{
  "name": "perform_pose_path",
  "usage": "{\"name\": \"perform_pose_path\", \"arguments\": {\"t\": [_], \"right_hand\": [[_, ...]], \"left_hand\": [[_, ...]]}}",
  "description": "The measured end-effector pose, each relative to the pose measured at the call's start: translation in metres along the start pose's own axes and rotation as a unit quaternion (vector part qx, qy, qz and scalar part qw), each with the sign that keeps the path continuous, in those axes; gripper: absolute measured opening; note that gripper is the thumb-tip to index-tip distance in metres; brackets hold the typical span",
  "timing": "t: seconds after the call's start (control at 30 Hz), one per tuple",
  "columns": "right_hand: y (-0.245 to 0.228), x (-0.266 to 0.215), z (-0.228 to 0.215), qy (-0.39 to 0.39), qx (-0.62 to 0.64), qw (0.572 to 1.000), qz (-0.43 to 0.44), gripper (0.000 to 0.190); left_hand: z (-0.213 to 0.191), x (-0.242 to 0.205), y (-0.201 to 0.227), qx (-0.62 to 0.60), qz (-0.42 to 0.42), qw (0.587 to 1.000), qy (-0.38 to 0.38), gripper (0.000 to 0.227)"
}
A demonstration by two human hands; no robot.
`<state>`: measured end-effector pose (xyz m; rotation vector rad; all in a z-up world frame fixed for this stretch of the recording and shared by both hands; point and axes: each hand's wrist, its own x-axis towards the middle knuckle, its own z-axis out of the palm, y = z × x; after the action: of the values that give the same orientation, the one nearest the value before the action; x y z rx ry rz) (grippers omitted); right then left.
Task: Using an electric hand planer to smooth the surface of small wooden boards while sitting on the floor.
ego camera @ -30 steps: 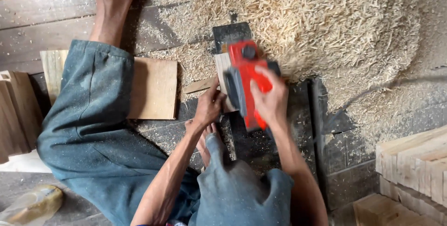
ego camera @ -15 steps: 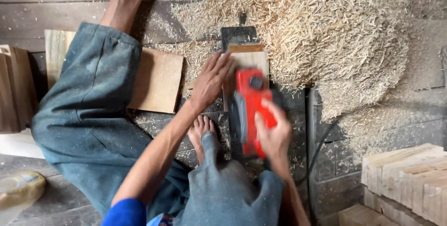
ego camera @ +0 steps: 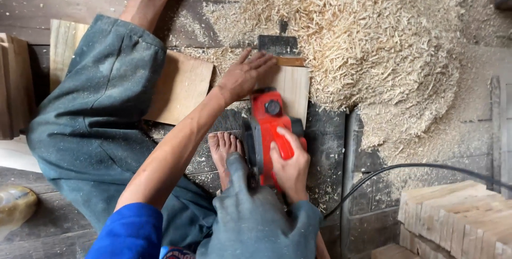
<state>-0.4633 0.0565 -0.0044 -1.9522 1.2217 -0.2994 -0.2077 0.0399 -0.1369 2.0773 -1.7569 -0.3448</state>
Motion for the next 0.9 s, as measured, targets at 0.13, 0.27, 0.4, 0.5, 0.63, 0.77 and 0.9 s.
{"name": "perform_pose_path", "arguments": {"t": [0.13, 0.27, 0.4, 0.5, 0.63, 0.77, 0.9], "right_hand": [[-0.021, 0.066, 0.005, -0.011, 0.022, 0.998, -0.056, 0.035], [-0.055, 0.135, 0.015, 0.009, 0.034, 0.994, -0.106, 0.034], [-0.083, 0.182, 0.019, 0.023, 0.141, 0.989, -0.041, 0.032], [-0.076, 0.167, 0.008, 0.047, 0.165, 0.984, -0.05, 0.032], [-0.062, 0.085, -0.037, 0.049, 0.166, 0.985, -0.015, 0.036], [-0.04, -0.004, -0.083, 0.065, 0.113, 0.987, 0.094, 0.045], [-0.025, -0.067, -0.112, 0.062, -0.031, 0.948, 0.311, 0.057]], "left_hand": [[-0.052, -0.022, -0.004, -0.111, -0.104, 0.987, 0.042, 0.082], [-0.058, -0.056, 0.015, -0.225, -0.186, 0.948, 0.123, 0.094], [-0.064, -0.084, 0.052, -0.342, -0.244, 0.899, 0.126, 0.091], [-0.005, -0.097, 0.06, -0.38, -0.314, 0.865, 0.098, 0.07], [0.062, -0.08, 0.067, -0.369, -0.331, 0.865, 0.082, 0.049], [0.083, -0.064, 0.084, -0.371, -0.377, 0.849, 0.017, 0.055], [0.024, -0.069, 0.118, -0.401, -0.36, 0.837, 0.095, 0.044]]}}
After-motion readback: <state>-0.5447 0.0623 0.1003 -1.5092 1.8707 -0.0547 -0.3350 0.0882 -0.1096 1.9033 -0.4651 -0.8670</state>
